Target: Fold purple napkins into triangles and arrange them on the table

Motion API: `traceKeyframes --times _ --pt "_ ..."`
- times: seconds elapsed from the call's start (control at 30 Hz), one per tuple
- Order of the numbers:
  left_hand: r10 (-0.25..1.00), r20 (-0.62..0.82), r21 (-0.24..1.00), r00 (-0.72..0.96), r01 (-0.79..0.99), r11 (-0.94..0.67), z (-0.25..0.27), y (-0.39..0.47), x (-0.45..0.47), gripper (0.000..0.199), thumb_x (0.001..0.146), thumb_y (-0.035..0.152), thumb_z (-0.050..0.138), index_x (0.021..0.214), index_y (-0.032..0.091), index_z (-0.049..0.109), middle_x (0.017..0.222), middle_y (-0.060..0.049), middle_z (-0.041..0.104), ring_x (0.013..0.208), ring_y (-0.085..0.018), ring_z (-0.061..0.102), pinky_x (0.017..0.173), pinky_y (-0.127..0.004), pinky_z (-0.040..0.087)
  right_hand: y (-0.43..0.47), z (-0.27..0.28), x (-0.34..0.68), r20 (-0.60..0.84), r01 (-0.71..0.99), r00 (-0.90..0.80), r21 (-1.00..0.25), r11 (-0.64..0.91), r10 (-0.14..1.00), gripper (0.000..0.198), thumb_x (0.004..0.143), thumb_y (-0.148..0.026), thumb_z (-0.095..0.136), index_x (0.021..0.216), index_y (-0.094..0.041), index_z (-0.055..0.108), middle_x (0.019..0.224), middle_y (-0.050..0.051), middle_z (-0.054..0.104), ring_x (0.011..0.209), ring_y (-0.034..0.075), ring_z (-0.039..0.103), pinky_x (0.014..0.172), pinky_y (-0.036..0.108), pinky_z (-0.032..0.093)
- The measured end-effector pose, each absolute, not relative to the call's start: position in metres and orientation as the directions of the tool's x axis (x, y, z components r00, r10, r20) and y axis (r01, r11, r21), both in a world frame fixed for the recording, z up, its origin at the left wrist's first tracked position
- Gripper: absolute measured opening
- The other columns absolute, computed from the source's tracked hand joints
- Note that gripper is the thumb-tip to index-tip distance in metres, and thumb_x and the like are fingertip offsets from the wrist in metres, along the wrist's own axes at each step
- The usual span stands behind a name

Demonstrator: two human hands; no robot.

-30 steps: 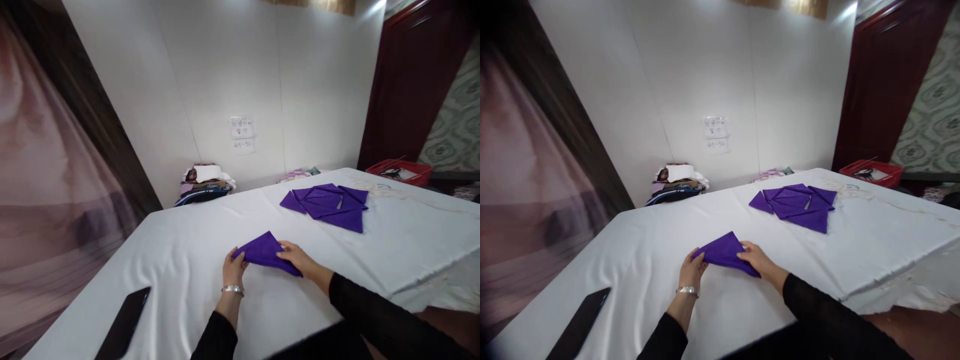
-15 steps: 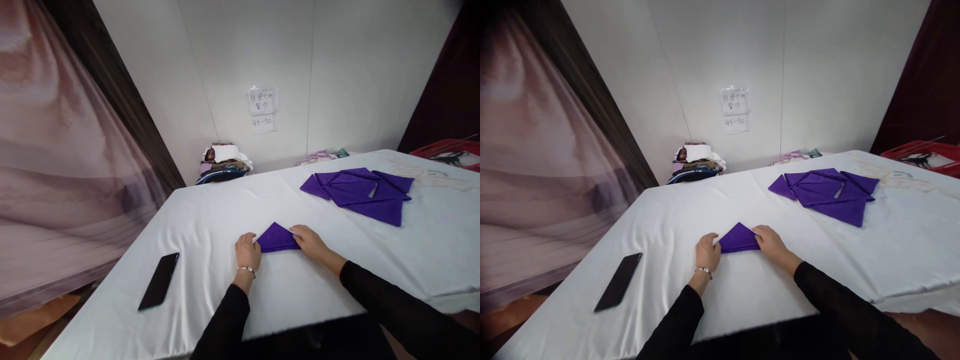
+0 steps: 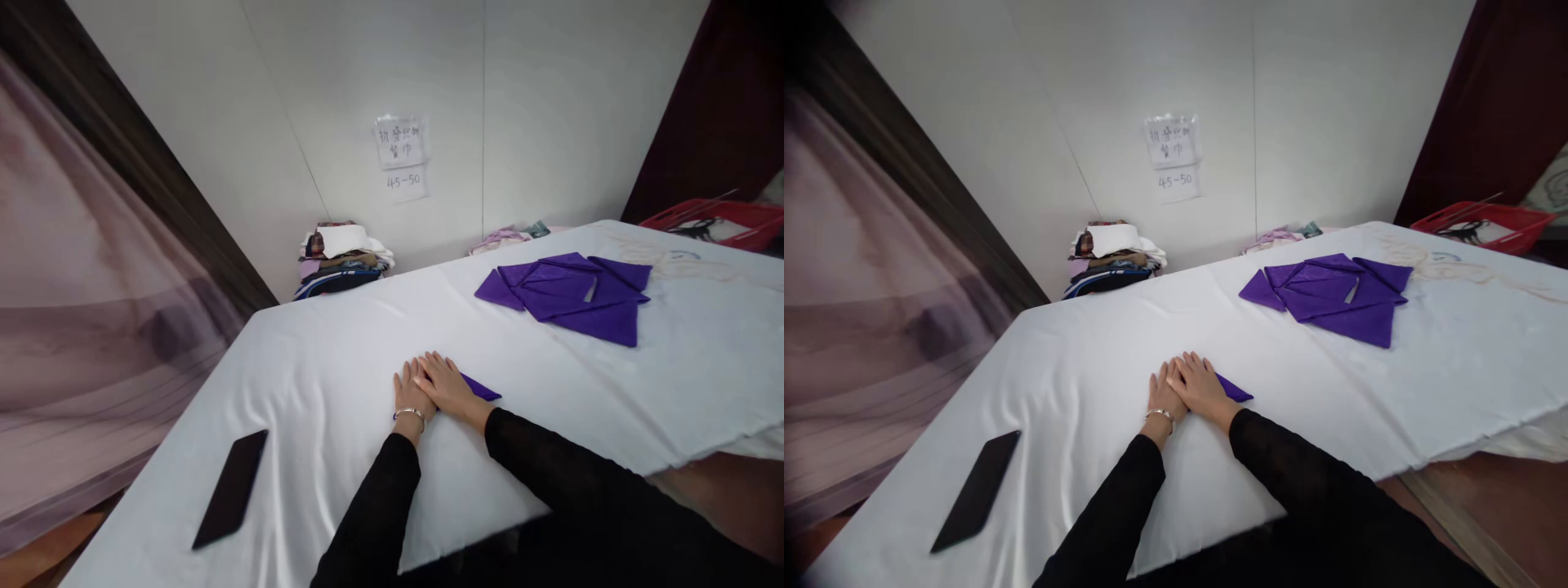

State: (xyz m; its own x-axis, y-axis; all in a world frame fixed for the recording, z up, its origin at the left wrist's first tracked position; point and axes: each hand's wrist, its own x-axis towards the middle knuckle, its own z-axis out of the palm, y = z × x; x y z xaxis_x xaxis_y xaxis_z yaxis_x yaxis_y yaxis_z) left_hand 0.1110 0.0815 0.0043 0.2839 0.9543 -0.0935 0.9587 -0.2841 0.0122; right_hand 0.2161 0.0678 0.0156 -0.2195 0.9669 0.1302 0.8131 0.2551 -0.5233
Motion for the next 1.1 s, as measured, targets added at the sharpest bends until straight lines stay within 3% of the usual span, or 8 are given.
traceKeyframes --times 0.27,0.47,1.1 --pt "0.967 -0.090 0.072 0.240 0.970 -0.234 0.011 0.085 0.105 0.053 0.089 0.035 0.022 0.139 0.021 0.026 0.148 -0.003 0.020 0.137 -0.023 0.011 0.109 -0.051 0.011 0.065 0.008 0.232 0.155 0.900 -0.199 -0.363 0.243 0.968 0.065 0.089 -0.058 0.018 0.140 -0.020 0.027 0.147 0.009 0.025 0.134 0.026 0.017 0.106 0.046 0.013" --pt "0.979 -0.072 0.145 0.193 0.973 -0.181 0.012 0.088 0.094 0.059 0.090 0.047 0.015 0.139 0.017 0.027 0.148 -0.004 0.021 0.136 -0.022 0.012 0.110 -0.050 0.011 0.061 0.004 0.251 0.140 0.919 -0.160 -0.340 0.199 0.977 0.067 0.088 -0.060 0.017 0.140 -0.020 0.026 0.145 0.010 0.029 0.133 0.027 0.020 0.105 0.048 0.014" --pt "0.990 -0.067 0.084 0.125 0.989 -0.119 0.013 0.088 0.064 0.054 0.091 0.041 0.015 0.138 0.020 0.028 0.148 -0.002 0.020 0.136 -0.023 0.013 0.108 -0.055 0.012 0.048 -0.012 0.313 0.171 0.980 -0.046 -0.185 0.078 0.984 0.058 0.091 -0.053 0.018 0.135 -0.020 0.037 0.145 0.011 0.029 0.133 0.030 0.020 0.103 0.054 0.014"
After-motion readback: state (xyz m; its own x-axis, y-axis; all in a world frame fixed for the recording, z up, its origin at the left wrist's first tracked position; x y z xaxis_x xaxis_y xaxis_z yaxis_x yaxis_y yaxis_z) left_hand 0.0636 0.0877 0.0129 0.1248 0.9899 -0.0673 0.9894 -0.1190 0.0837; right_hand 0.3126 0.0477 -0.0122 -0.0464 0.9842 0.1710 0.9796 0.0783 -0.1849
